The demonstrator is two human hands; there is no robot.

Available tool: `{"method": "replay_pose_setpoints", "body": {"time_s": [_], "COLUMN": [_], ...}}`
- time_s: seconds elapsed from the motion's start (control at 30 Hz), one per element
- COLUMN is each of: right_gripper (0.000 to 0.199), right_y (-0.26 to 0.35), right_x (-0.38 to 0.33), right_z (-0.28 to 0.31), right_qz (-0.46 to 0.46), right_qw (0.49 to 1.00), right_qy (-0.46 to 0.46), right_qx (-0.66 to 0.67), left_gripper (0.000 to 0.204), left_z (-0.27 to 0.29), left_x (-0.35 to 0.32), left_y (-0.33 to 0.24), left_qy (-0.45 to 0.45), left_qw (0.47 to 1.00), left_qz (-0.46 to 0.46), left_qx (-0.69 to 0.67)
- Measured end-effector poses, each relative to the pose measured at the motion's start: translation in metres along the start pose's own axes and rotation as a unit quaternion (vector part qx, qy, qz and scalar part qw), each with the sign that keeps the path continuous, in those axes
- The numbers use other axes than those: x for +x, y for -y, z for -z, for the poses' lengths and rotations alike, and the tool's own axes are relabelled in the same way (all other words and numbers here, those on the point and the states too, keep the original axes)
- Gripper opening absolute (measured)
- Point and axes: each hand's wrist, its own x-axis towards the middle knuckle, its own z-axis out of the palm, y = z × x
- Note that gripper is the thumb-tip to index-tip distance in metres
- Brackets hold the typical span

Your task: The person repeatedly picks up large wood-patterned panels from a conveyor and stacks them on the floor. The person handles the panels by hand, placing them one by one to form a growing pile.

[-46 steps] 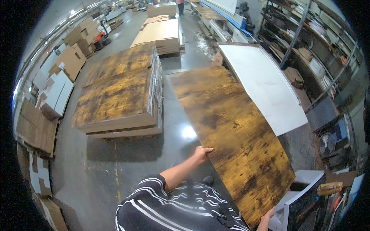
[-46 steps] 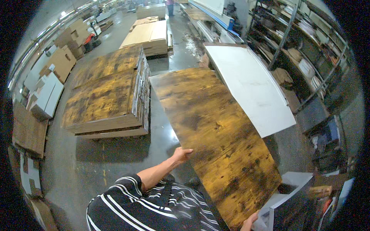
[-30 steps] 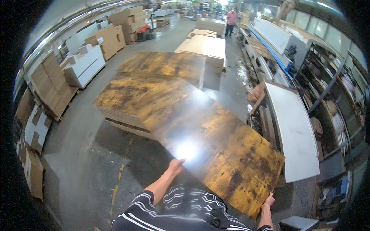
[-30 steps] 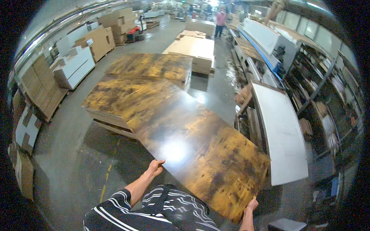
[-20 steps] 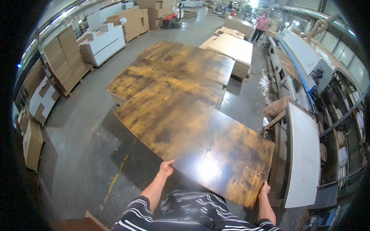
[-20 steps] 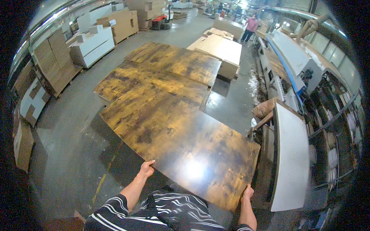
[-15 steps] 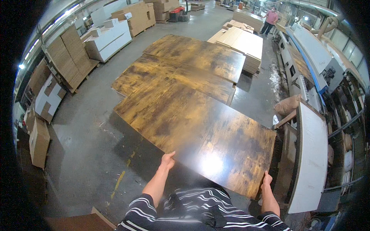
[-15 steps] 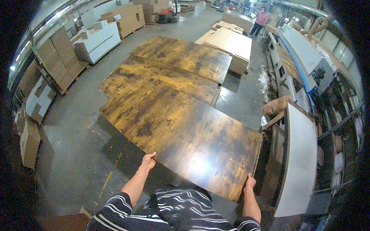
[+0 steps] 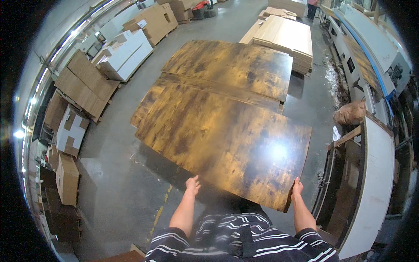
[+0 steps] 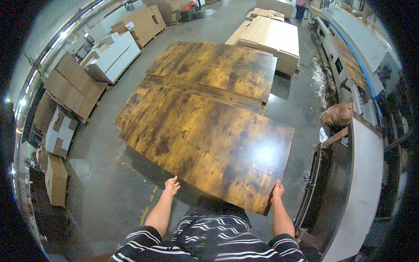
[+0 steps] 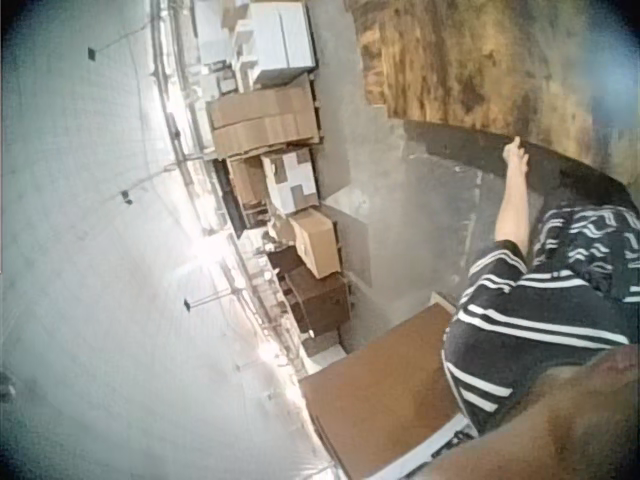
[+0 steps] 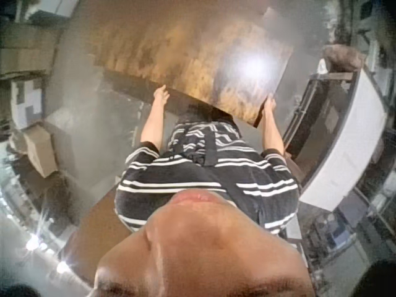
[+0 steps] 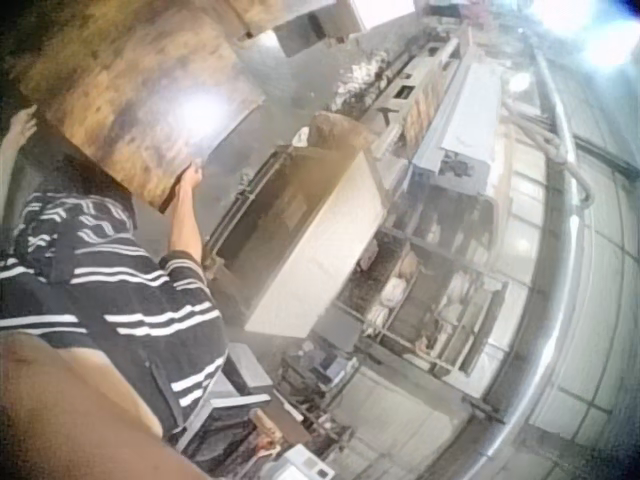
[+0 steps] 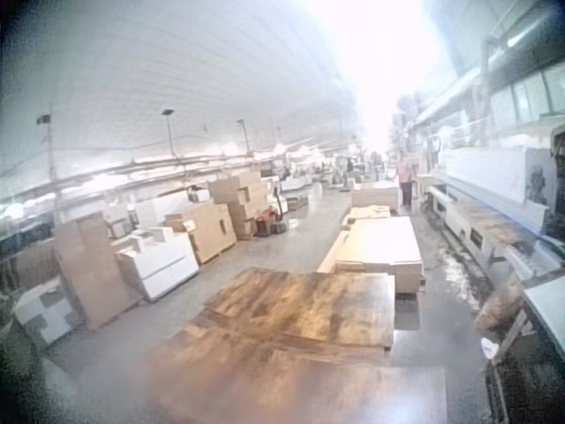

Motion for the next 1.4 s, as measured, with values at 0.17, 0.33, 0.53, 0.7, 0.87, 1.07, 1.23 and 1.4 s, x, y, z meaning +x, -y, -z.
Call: {"method": "replay_pose_setpoints", "body": {"time_s": [0.17, 0.33, 0.53, 0.7, 0.87, 1.07, 1.23, 1.4], "right_gripper": [0.079, 0.08, 0.045, 0.044, 0.042, 0.048, 0.046, 0.046], "right_y": [0.031, 0.056, 0.054, 0.066, 0.079, 0.089, 0.09, 0.083], "right_x": [-0.008, -0.022, -0.027, -0.043, -0.056, -0.062, -0.069, -0.069], "right_z": [-0.04, -0.07, -0.129, -0.16, -0.17, -0.182, -0.201, -0.205], "right_qz": [-0.029, 0.008, 0.067, 0.111, 0.095, 0.116, 0.109, 0.131], "right_qw": [0.996, 0.994, 0.993, 0.984, 0.982, 0.97, 0.973, 0.972], "right_qy": [0.052, 0.077, 0.02, 0.016, -0.009, -0.035, -0.059, -0.067], "right_qx": [-0.059, -0.083, -0.098, -0.136, -0.166, -0.21, -0.193, -0.181], "left_gripper": [0.068, 0.059, 0.068, 0.048, 0.054, 0.065, 0.053, 0.064], "left_z": [-0.027, -0.039, -0.037, -0.037, -0.03, -0.041, -0.058, -0.042], "left_x": [0.013, 0.039, 0.072, 0.096, 0.121, 0.131, 0.113, 0.12], "left_y": [-0.019, -0.054, -0.106, -0.137, -0.152, -0.169, -0.19, -0.188], "left_qy": [0.105, 0.12, 0.052, -0.014, 0.016, -0.033, -0.13, -0.064], "left_qw": [0.994, 0.991, 0.996, 0.998, 0.999, 0.997, 0.989, 0.992], "left_qz": [0.033, 0.045, 0.036, 0.039, 0.034, 0.008, 0.003, 0.011], "left_qx": [0.0, -0.035, -0.063, -0.04, 0.005, 0.064, 0.076, 0.104]}}
